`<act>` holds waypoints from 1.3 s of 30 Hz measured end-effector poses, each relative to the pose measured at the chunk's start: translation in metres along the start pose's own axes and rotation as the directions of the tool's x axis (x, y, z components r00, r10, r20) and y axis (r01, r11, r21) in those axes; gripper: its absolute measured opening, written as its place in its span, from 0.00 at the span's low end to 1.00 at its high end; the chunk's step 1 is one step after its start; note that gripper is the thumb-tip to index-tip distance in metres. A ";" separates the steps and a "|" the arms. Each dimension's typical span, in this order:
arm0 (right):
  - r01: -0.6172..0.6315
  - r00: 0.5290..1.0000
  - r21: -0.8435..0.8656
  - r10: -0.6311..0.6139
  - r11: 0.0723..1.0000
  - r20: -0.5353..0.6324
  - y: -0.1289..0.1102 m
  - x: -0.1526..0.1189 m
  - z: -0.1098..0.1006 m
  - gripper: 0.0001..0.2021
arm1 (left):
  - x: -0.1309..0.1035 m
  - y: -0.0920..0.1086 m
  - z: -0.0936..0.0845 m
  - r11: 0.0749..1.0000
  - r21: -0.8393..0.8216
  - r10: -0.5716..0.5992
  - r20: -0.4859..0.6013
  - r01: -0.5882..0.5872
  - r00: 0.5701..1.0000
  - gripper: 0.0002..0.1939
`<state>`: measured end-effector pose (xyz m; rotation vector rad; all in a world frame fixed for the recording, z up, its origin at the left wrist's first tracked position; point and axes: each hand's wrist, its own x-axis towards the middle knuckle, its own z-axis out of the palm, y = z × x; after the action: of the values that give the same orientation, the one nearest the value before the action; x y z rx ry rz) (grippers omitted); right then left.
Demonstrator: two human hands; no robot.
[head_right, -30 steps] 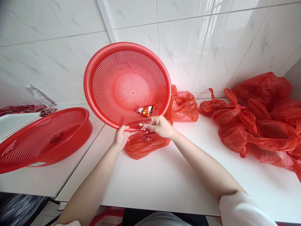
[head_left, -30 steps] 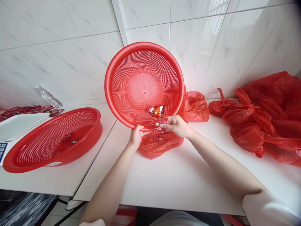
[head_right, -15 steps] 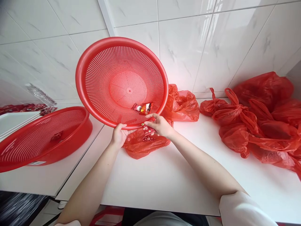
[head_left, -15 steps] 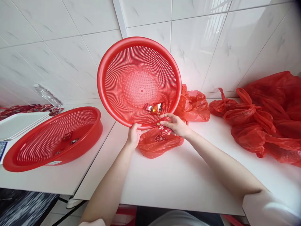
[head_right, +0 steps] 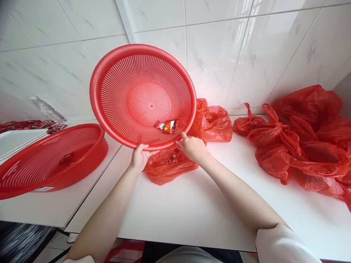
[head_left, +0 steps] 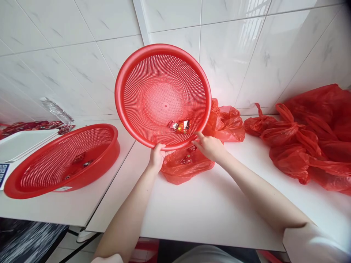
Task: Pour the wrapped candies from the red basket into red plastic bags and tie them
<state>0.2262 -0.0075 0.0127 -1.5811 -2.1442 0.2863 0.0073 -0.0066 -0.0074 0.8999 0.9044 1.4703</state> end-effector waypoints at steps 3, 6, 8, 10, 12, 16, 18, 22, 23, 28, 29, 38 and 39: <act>0.026 0.993 -0.113 -0.039 0.993 -0.109 -0.003 0.000 -0.007 0.16 | -0.004 -0.004 0.004 1.000 0.020 -0.021 0.008 0.021 1.000 0.07; 0.139 0.962 -0.143 -0.168 0.980 -0.216 -0.003 0.001 -0.007 0.17 | -0.012 -0.006 0.010 0.995 0.036 -0.095 0.083 0.093 0.992 0.05; 0.167 0.944 -0.182 -0.210 0.969 -0.253 0.002 0.003 -0.002 0.23 | -0.020 -0.007 0.016 0.987 0.051 -0.160 0.142 0.154 0.977 0.05; 0.131 0.960 -0.194 -0.173 0.972 -0.222 0.009 0.004 0.005 0.30 | -0.027 -0.008 0.022 0.976 0.068 -0.217 0.171 0.208 0.961 0.04; 0.122 0.985 -0.168 -0.140 0.978 -0.102 0.014 0.005 0.009 0.32 | -0.031 -0.009 0.026 0.972 0.076 -0.234 0.172 0.223 0.957 0.04; 0.307 0.924 0.035 -0.307 0.951 0.230 0.016 0.002 0.000 0.34 | -0.029 -0.011 0.024 0.977 0.084 -0.207 0.144 0.196 0.968 0.04; 0.369 0.873 0.166 -0.402 0.915 0.276 0.014 0.001 -0.009 0.35 | -0.024 -0.010 0.020 0.981 0.073 -0.186 0.134 0.177 0.973 0.04; 0.339 0.909 0.281 -0.390 0.898 0.148 0.008 0.001 -0.022 0.19 | -0.015 -0.007 0.013 0.993 0.042 -0.112 0.096 0.108 0.989 0.07; 0.304 0.933 0.293 -0.345 0.906 0.098 0.008 0.001 -0.024 0.15 | -0.013 -0.005 0.011 0.995 0.040 -0.096 0.080 0.093 0.992 0.08; 0.088 0.992 0.619 -0.126 0.781 0.018 0.005 0.002 -0.027 0.18 | -0.007 0.003 0.007 0.998 0.024 -0.058 -0.007 0.059 0.998 0.08; 0.030 0.993 0.693 -0.102 0.720 0.064 0.005 0.003 -0.027 0.19 | -0.005 0.004 0.006 0.998 0.016 -0.054 -0.013 0.054 0.998 0.07; -0.011 0.992 0.688 -0.077 0.726 0.097 0.012 0.008 -0.016 0.20 | 0.004 0.010 -0.006 0.998 -0.050 -0.031 -0.036 0.029 0.999 0.05; -0.027 0.992 0.661 -0.062 0.750 0.111 0.013 0.008 -0.014 0.20 | 0.005 0.010 -0.007 0.998 -0.055 -0.030 -0.041 0.027 0.999 0.05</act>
<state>0.2420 0.0028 0.0217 -1.1324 -1.8230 1.0438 -0.0035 -0.0031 -0.0007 0.8154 0.9003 1.4872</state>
